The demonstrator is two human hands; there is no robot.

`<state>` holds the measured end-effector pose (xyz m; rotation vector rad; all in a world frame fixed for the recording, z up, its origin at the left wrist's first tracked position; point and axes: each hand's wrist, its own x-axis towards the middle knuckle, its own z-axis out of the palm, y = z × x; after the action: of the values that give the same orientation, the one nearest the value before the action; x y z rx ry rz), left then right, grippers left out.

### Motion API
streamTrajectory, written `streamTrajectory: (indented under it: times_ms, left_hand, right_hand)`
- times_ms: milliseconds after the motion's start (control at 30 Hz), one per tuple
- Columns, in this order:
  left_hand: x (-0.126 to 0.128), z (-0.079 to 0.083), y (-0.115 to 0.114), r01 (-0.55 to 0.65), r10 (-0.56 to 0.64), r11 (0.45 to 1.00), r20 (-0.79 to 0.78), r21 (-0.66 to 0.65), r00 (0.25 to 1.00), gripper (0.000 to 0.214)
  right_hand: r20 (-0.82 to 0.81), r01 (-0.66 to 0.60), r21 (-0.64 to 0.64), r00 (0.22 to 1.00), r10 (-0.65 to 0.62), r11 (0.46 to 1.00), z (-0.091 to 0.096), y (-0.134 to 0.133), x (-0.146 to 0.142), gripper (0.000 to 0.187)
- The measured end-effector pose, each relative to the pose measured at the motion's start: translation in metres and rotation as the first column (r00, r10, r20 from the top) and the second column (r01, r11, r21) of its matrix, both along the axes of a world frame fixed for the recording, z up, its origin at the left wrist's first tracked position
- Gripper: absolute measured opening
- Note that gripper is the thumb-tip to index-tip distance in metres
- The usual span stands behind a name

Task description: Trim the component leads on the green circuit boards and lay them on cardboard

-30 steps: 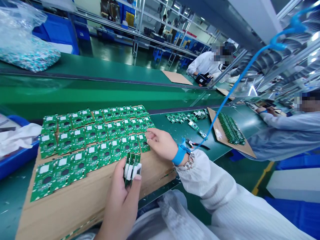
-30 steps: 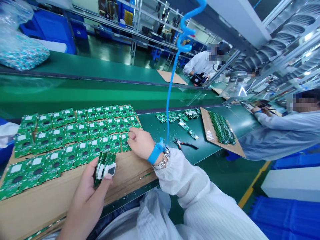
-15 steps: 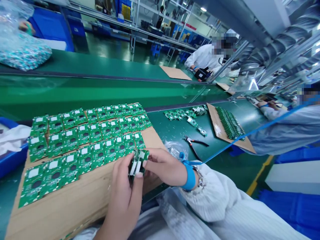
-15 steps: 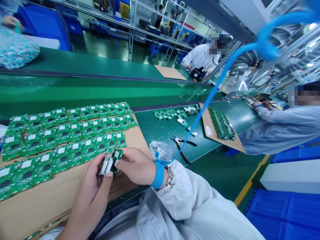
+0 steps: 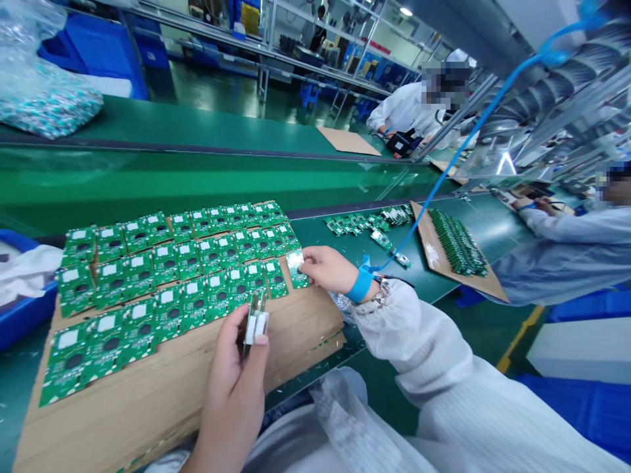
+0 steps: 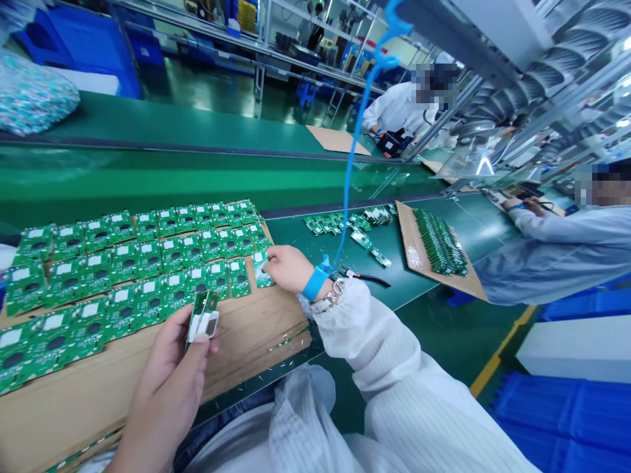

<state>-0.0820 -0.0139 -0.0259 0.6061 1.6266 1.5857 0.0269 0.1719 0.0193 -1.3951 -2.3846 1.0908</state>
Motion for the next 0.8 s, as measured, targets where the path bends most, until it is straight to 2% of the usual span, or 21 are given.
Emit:
streamTrajectory:
  times_ms: [67, 133, 267, 300, 367, 433, 500, 567, 667, 733, 800]
  left_hand:
    - [-0.002, 0.001, -0.002, 0.024, -0.02, 0.998, 0.065, -0.061, 0.998, 0.054]
    - [-0.003, 0.002, -0.003, 0.033, -0.023, 0.995, 0.103, -0.095, 0.994, 0.058]
    - [-0.003, 0.008, -0.003, 0.05, -0.048, 0.995, 0.028, -0.09, 0.998, 0.054]
    - [-0.002, 0.009, -0.002, 0.056, -0.057, 0.995, -0.011, -0.079, 0.998, 0.05]
    - [0.001, 0.012, 0.0, 0.074, -0.078, 0.996, -0.099, -0.045, 0.992, 0.043]
    - [0.003, 0.012, 0.001, 0.126, -0.127, 0.992, -0.18, -0.013, 0.976, 0.04]
    - [0.005, 0.012, 0.0, 0.192, -0.185, 0.981, -0.24, 0.006, 0.953, 0.041]
    - [0.005, 0.011, -0.001, 0.233, -0.217, 0.972, -0.274, 0.024, 0.937, 0.042]
    - [0.005, 0.011, -0.002, 0.228, -0.208, 0.973, -0.27, 0.043, 0.94, 0.04]
    - [0.005, 0.011, -0.001, 0.197, -0.182, 0.98, -0.254, 0.036, 0.95, 0.038]
    - [0.006, 0.011, 0.0, 0.157, -0.148, 0.987, -0.236, 0.019, 0.96, 0.037]
  right_hand:
    - [0.02, 0.001, 0.057, 1.0, -0.002, 0.998, -0.002, 0.002, -0.001, 0.006]
    - [0.023, 0.001, 0.11, 1.0, -0.004, 0.994, -0.002, 0.0, -0.001, 0.014]
    - [-0.029, 0.035, 0.179, 0.999, -0.031, 0.983, 0.005, -0.017, 0.005, 0.02]
    - [-0.079, 0.052, 0.128, 0.996, -0.042, 0.99, 0.008, -0.025, 0.005, 0.021]
    - [-0.224, 0.028, -0.121, 0.973, -0.054, 0.992, 0.012, -0.045, 0.006, 0.023]
    - [-0.377, -0.1, -0.41, 0.924, -0.069, 0.907, 0.013, -0.066, 0.004, 0.027]
    - [-0.485, -0.203, -0.548, 0.868, -0.11, 0.811, 0.012, -0.082, 0.001, 0.034]
    - [-0.526, -0.236, -0.598, 0.836, -0.153, 0.766, 0.009, -0.09, -0.001, 0.039]
    - [-0.532, -0.248, -0.641, 0.825, -0.188, 0.726, 0.005, -0.091, 0.0, 0.04]
    - [-0.532, -0.25, -0.642, 0.826, -0.185, 0.725, 0.004, -0.09, 0.003, 0.038]
    - [-0.524, -0.256, -0.608, 0.84, -0.138, 0.752, 0.004, -0.087, 0.006, 0.034]
